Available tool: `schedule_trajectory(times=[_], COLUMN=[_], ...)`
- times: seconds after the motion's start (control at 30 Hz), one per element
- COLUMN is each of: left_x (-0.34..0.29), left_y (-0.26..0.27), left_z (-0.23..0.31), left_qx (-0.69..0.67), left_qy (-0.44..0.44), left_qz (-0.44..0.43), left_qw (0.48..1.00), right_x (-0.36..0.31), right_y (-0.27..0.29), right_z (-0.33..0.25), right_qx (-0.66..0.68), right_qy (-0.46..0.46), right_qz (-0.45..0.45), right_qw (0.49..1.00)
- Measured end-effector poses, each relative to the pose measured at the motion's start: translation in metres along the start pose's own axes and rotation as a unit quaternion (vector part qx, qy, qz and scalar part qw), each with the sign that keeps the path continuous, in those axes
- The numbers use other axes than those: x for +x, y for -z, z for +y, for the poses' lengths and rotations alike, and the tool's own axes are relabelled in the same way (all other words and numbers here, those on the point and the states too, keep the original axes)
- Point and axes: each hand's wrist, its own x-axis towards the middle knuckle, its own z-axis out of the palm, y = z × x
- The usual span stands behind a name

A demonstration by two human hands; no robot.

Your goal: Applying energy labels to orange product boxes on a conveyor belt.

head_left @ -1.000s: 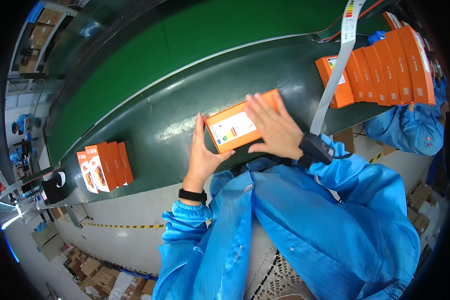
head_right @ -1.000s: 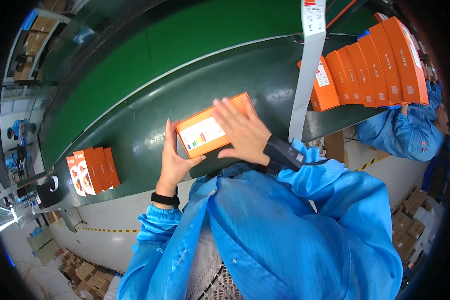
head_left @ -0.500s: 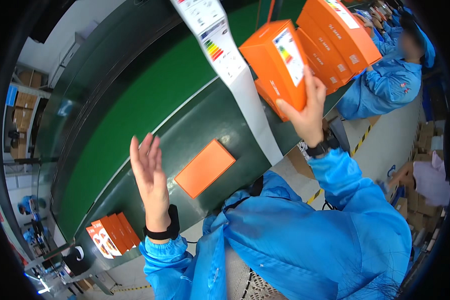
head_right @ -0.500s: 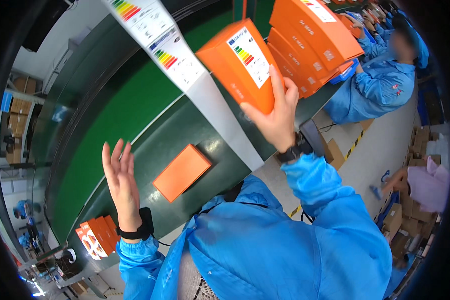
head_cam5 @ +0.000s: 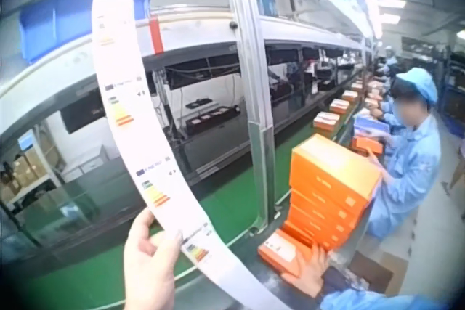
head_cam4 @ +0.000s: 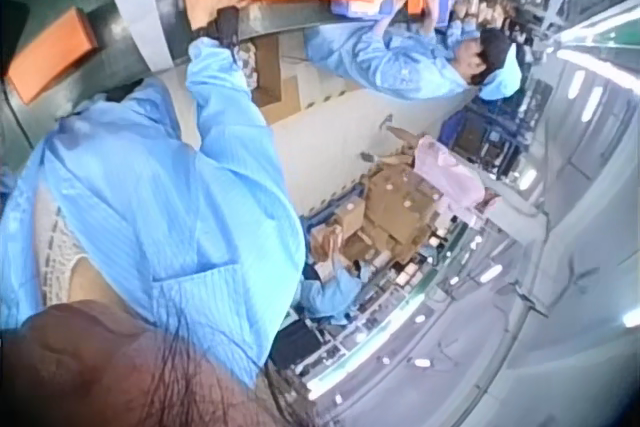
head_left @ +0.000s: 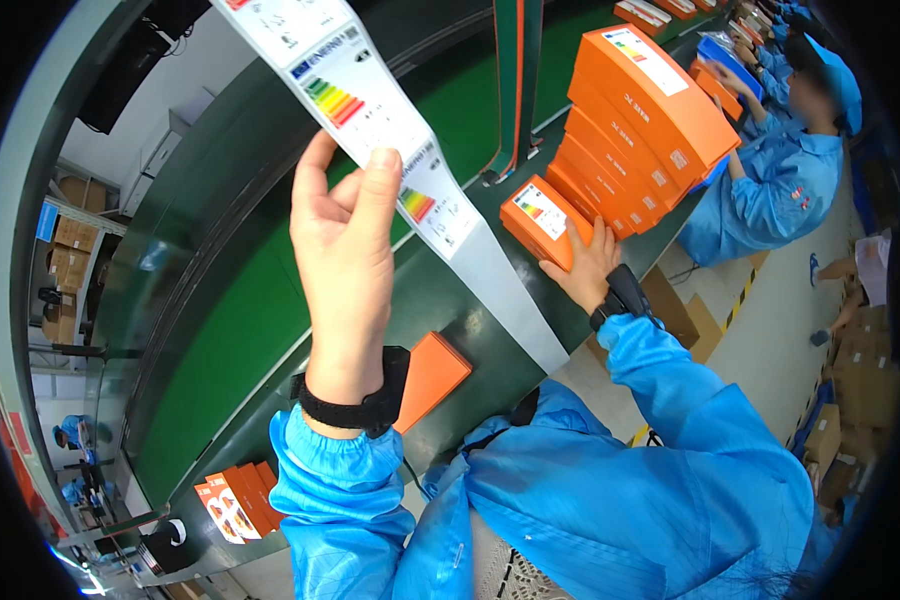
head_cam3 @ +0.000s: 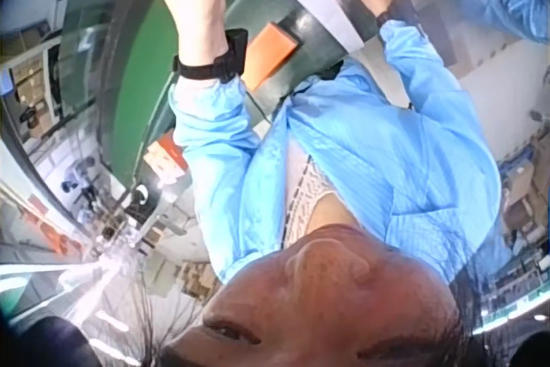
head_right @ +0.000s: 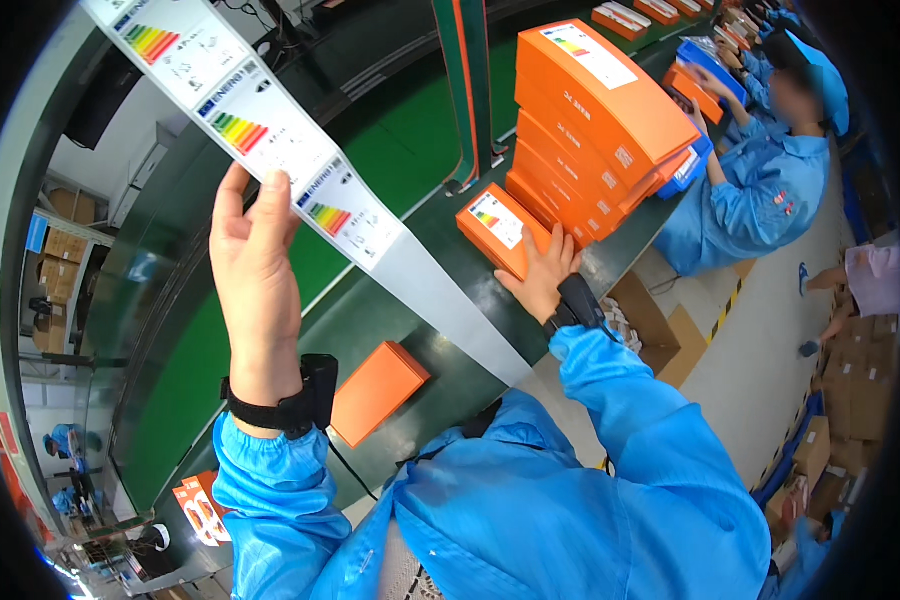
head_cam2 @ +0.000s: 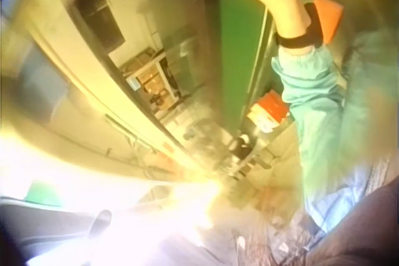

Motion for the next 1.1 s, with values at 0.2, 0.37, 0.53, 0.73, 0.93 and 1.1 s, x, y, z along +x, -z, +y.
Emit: schedule_trajectory(times=[0.2, 0.37, 0.53, 0.73, 0.93, 1.1], left_x=[-0.005, -0.018, -0.037, -0.057, -0.078, -0.085], left_y=[0.002, 0.007, 0.022, 0.043, 0.058, 0.073], left_z=[0.001, -0.009, -0.019, -0.045, -0.068, -0.102], left_qx=[0.027, 0.014, -0.022, -0.081, -0.111, -0.097], left_qy=[0.018, 0.088, 0.155, 0.191, 0.211, 0.232], left_qz=[-0.006, -0.013, 0.011, 0.070, 0.104, 0.153], left_qw=[0.999, 0.996, 0.988, 0.976, 0.966, 0.956], right_x=[0.029, 0.044, 0.039, 0.028, 0.012, -0.004], right_y=[0.142, 0.177, 0.154, 0.131, 0.110, 0.149], right_z=[-0.091, -0.138, -0.144, -0.154, -0.146, -0.155], right_qx=[0.401, 0.406, 0.368, 0.363, 0.353, 0.552], right_qy=[0.168, 0.300, 0.340, 0.350, 0.422, 0.357], right_qz=[0.133, 0.186, 0.198, 0.196, 0.169, 0.158], right_qw=[0.891, 0.843, 0.842, 0.841, 0.818, 0.737])
